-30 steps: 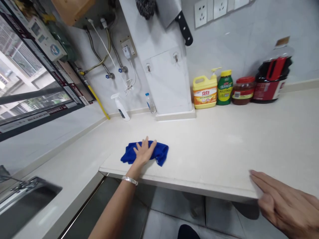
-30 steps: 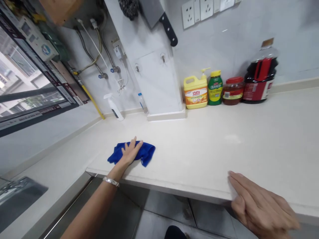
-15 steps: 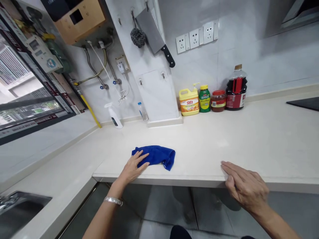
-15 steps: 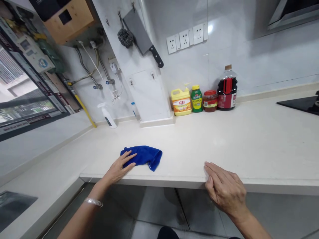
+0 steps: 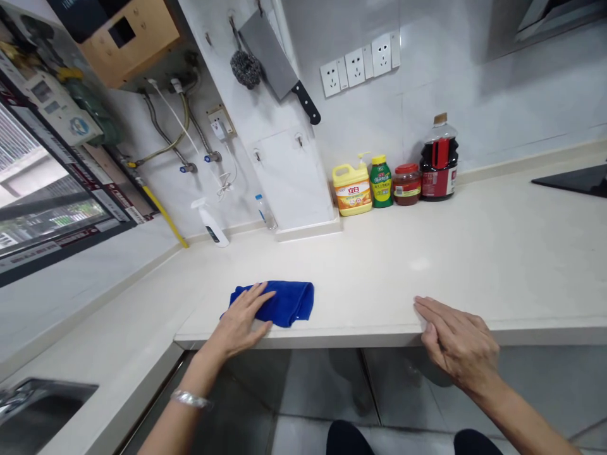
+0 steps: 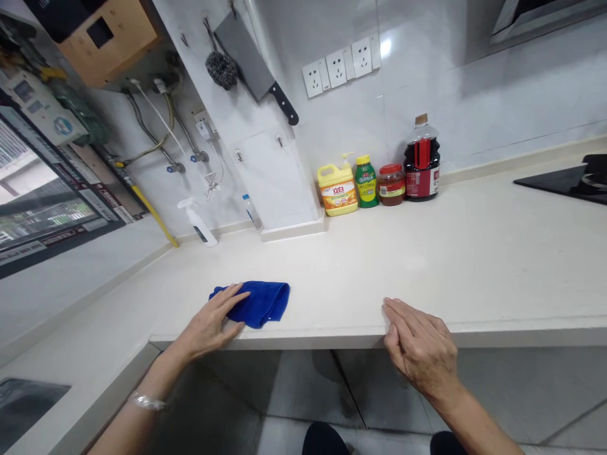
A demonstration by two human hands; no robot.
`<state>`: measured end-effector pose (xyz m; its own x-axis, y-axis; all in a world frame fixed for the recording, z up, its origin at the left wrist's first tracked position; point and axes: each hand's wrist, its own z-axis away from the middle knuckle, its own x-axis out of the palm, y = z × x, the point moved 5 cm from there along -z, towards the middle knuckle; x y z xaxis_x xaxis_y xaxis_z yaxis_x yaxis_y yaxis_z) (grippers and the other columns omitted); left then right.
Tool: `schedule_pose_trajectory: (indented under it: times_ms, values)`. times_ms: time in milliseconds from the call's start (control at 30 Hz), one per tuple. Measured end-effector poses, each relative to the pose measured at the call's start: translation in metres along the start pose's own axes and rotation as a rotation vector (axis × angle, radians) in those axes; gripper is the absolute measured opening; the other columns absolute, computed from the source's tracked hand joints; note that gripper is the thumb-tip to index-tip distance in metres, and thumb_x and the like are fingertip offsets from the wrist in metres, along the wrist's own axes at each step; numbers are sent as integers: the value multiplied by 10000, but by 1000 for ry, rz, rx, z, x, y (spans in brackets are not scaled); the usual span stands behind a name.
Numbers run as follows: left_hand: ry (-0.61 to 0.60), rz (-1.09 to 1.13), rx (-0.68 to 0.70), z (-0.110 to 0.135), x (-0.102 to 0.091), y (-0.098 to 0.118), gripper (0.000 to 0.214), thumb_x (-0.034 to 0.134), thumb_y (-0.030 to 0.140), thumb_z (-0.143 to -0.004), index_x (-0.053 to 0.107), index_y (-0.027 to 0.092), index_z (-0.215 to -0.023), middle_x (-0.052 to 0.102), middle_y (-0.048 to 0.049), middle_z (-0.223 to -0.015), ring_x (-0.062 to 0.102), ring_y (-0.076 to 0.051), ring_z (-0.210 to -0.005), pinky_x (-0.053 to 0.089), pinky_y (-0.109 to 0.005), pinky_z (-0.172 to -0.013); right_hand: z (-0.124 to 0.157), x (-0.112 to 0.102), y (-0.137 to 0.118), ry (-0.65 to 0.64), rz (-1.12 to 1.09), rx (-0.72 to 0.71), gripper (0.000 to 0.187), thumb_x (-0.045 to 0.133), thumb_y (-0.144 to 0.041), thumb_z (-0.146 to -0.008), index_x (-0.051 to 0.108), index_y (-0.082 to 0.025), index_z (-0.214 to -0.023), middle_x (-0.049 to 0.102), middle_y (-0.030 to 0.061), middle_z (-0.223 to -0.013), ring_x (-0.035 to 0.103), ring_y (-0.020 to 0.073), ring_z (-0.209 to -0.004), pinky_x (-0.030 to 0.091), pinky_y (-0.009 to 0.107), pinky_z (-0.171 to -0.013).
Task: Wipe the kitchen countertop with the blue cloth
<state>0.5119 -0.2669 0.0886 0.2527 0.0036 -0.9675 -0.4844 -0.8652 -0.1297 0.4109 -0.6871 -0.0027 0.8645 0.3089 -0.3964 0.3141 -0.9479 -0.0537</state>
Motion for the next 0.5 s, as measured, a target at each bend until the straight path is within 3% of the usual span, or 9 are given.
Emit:
schedule_pose_trajectory:
  times_ms: [67, 167, 233, 333, 433, 500]
  values:
    - [26, 42, 99, -8, 2, 24, 582, 552, 454, -946, 483, 292, -1501, 347, -55, -1640, 322, -277, -1517, 271, -517, -1274, 0, 0, 0, 5, 8, -4, 387, 570, -112, -905, 678, -196, -1267, 746, 39, -1224, 710, 206, -1108, 461, 324, -922]
    - [27, 134, 129, -19, 11, 40, 425, 462, 421, -995, 625, 279, -1361, 548, -51, -1505, 498, -243, -1407, 399, -449, -1216, 1, 1, 0, 1, 6, -11, 394, 554, -116, -911, 673, -198, -1277, 741, 41, -1238, 706, 204, -1119, 459, 326, -937]
    - [68, 207, 20, -26, 18, 38, 392, 446, 429, -995, 692, 262, -1251, 677, -58, -1347, 636, -247, -1253, 505, -417, -1119, 0, 1, 0, -7, -5, -13, 393, 544, -115, -918, 668, -196, -1282, 736, 41, -1249, 701, 203, -1133, 458, 330, -946]
    - [204, 249, -239, -42, 24, 37, 454, 424, 476, -996, 696, 205, -1240, 756, -125, -1146, 733, -317, -1018, 581, -483, -965, 0, 1, 0, 1, -15, -8, 367, 554, -113, -921, 674, -196, -1259, 736, 39, -1250, 702, 203, -1130, 459, 333, -936]
    - [303, 273, -352, -65, 30, 64, 563, 270, 473, -1044, 597, 164, -1383, 734, -170, -1191, 725, -330, -1037, 566, -513, -963, 1, 1, 1, 18, -7, 4, 350, 557, -116, -924, 680, -196, -1241, 740, 41, -1240, 710, 208, -1108, 459, 336, -918]
    - [318, 330, -340, -83, 32, 94, 565, 193, 440, -1064, 517, 220, -1470, 686, -122, -1316, 696, -272, -1137, 553, -457, -1012, 1, 1, 1, 18, -3, 7, 357, 552, -119, -924, 678, -197, -1249, 741, 40, -1237, 714, 210, -1098, 457, 338, -913]
